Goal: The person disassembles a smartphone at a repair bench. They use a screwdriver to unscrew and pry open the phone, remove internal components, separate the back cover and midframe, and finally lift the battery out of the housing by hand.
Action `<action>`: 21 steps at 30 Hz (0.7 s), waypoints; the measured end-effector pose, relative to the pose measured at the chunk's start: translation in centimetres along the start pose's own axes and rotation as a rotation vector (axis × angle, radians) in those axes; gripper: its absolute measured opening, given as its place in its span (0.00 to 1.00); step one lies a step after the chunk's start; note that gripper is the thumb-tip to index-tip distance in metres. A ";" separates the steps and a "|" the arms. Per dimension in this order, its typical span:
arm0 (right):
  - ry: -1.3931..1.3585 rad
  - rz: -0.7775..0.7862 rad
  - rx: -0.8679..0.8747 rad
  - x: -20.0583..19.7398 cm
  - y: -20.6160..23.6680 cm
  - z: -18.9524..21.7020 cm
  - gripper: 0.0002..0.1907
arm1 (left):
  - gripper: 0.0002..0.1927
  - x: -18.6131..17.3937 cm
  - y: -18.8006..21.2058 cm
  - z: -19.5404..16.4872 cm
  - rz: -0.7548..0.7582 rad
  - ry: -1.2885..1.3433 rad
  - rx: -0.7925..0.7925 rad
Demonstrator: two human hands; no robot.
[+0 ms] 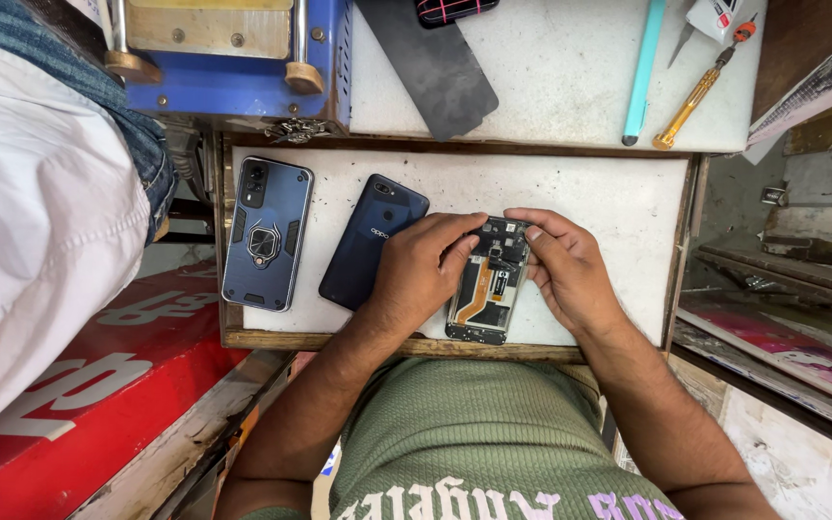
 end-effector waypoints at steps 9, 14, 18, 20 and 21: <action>-0.014 -0.020 0.044 -0.4 -0.2 0.2 0.16 | 0.17 1.5 -0.3 2.7 0.116 0.292 -0.344; -0.001 -0.005 0.007 -0.4 -0.1 0.1 0.15 | 0.12 1.9 -0.2 3.2 0.094 0.412 -0.327; -0.001 -0.017 -0.004 -0.6 -0.2 -0.2 0.15 | 0.09 2.1 -0.5 3.5 0.069 0.423 -0.330; 0.015 -0.044 0.020 -1.0 -0.3 -0.4 0.15 | 0.09 2.2 -0.8 3.6 0.070 0.429 -0.331; 0.011 -0.037 0.025 -1.0 -0.2 -0.5 0.15 | 0.08 2.2 -0.8 3.6 0.070 0.433 -0.332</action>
Point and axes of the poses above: each hand's wrist, its own y-axis away from the middle knuckle, its own x-axis out of the palm, z = x × y, the point moved 6 cm from there along -y, towards the middle knuckle, and after that the axes turned 6 degrees about -z, right-handed, at the moved point
